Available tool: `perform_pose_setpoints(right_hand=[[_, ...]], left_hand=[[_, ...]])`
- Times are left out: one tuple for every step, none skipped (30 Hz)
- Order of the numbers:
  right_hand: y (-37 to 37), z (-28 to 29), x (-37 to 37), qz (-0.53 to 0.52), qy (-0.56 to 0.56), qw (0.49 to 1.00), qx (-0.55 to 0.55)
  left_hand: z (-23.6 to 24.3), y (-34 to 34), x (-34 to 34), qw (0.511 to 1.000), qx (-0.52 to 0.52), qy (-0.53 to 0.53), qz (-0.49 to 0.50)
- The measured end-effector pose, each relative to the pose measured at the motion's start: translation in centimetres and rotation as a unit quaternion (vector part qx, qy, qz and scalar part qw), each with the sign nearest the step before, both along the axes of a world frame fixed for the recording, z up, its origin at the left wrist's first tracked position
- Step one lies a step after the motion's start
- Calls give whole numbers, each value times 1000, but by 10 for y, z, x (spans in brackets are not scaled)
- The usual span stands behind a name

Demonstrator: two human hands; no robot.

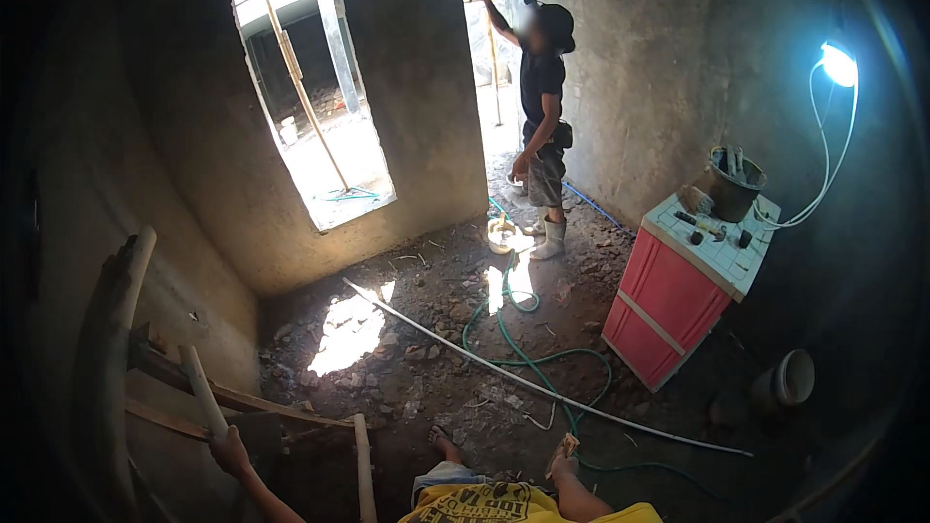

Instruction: The person smooths the edges of a doorway opening with a hand tool, gathers material from a bucket on the ground, and applies the mixture along the wall corner.

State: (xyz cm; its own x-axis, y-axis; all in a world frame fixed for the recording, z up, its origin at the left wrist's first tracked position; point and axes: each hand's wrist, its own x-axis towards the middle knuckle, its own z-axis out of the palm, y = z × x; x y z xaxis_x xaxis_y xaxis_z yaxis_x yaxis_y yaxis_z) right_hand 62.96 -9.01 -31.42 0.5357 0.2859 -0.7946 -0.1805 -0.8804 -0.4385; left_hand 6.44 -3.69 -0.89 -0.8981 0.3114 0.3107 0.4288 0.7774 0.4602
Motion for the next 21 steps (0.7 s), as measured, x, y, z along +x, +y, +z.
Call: perform_pose_setpoints(right_hand=[[-1, -14, 4, -5, -10, 1000, 2], [-1, -14, 4, -8, -19, 1000, 6], [-2, -14, 4, -12, -18, 1000, 7], [0, 0, 1, -16, -7, 1000, 12], [2, 7, -2, -21, 5, 1000, 17], [1, 5, -1, -24, 5, 1000, 17], [1, 1, 2, -18, 16, 1000, 9], [0, 1, 2, -11, 28, 1000, 0], [0, 3, 0, -12, 29, 1000, 0], [0, 7, -3, -11, 14, 1000, 10], [-1, 9, -5, -10, -1, 1000, 21], [-1, 8, -5, -12, 0, 1000, 20], [0, 6, -5, -17, -12, 1000, 13], [0, 4, -5, -21, -23, 1000, 5], [0, 2, -5, -21, -22, 1000, 5], [0, 0, -4, -25, -18, 999, 9], [0, 1, -5, -30, -15, 999, 11], [1, 3, -6, -31, -14, 999, 12], [1, 8, -6, -28, -9, 999, 13], [1, 13, -7, -26, -5, 1000, 14], [1, 14, -7, -27, -5, 1000, 14]], left_hand=[[4, 2, 6, 1000, 2, 6, -2], [9, 1, 12, 1000, 3, 7, -6], [13, 1, 17, 1000, 13, 5, -10], [15, -1, 18, 1000, 22, 4, -8], [16, -2, 17, 1000, 22, 7, -6], [15, -1, 17, 1000, 10, 9, -2], [15, 0, 17, 1000, -1, 11, 3], [12, 0, 14, 1000, -1, 12, 1], [10, 0, 12, 1000, 6, 19, -2], [8, -1, 9, 1000, 13, 27, -6], [7, -1, 7, 1000, 13, 28, -6], [7, -1, 8, 1000, 12, 21, -9], [8, 0, 9, 1000, 11, 13, -12], [6, 1, 8, 1000, 11, 14, -14], [3, 1, 6, 1000, 16, 19, -4], [1, 0, 4, 999, 20, 24, 6], [-2, 0, 2, 999, 21, 25, 5], [-5, -1, 0, 999, 23, 34, 2], [-6, 0, -2, 999, 25, 44, -1], [-4, 0, 0, 999, 25, 45, -2], [0, -1, 3, 999, 27, 31, -7]])
